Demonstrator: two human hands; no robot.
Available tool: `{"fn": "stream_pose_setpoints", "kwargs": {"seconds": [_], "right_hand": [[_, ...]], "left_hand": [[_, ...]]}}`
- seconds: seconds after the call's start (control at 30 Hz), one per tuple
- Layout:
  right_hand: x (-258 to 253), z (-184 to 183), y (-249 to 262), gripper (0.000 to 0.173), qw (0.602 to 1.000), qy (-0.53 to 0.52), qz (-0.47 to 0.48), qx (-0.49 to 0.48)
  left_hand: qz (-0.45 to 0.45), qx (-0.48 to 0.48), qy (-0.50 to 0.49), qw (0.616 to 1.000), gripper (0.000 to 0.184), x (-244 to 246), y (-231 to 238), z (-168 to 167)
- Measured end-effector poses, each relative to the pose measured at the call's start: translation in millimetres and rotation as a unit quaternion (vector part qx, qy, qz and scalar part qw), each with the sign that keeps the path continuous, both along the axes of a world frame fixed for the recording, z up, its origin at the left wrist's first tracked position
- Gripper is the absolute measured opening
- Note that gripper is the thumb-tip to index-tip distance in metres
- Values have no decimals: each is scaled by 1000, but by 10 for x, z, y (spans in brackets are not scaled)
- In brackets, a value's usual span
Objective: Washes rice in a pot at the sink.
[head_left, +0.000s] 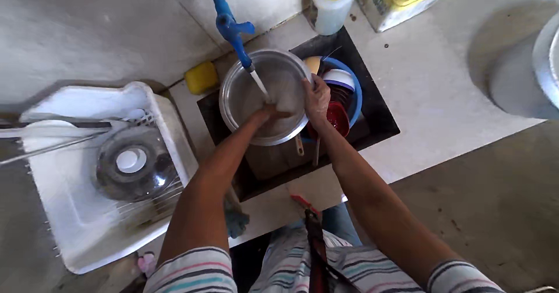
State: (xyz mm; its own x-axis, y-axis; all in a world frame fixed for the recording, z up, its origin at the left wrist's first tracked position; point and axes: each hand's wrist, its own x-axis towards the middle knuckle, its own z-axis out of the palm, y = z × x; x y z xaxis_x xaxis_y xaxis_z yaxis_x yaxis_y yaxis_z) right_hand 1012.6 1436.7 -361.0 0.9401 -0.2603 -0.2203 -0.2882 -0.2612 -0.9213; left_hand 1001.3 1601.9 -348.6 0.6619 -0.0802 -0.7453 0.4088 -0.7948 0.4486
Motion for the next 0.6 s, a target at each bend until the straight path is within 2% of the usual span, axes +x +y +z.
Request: {"fn": "stream_pose_setpoints", "kwargs": {"seconds": [0.13,0.2,0.27,0.33,0.4,0.47,0.5,0.6], "right_hand": [[56,21,-37,36,1000,5,23,-2],[70,22,-46,37,999,13,33,-9],[90,18,-61,36,999,14,42,-15],[84,13,-82,36,998,6,52,-21],[88,1,-83,37,998,4,59,-18],[80,-24,-76,36,999,4,50,-9],[74,-32,-79,35,999,5,41,-2],[52,-84,-106,36,999,6,30,24]], "left_hand": [[3,-4,-82,997,46,171,-286,-171],[-62,29,-136,988,41,355,-401,-198],[-167,71,-184,966,38,591,-446,-239],[-223,119,-189,949,35,715,-368,-265],[-164,127,-199,958,38,734,-69,-417],[-97,95,-210,968,39,638,256,-380],[-84,86,-198,973,40,565,357,-278],[-17,68,-63,996,47,271,315,281]]}}
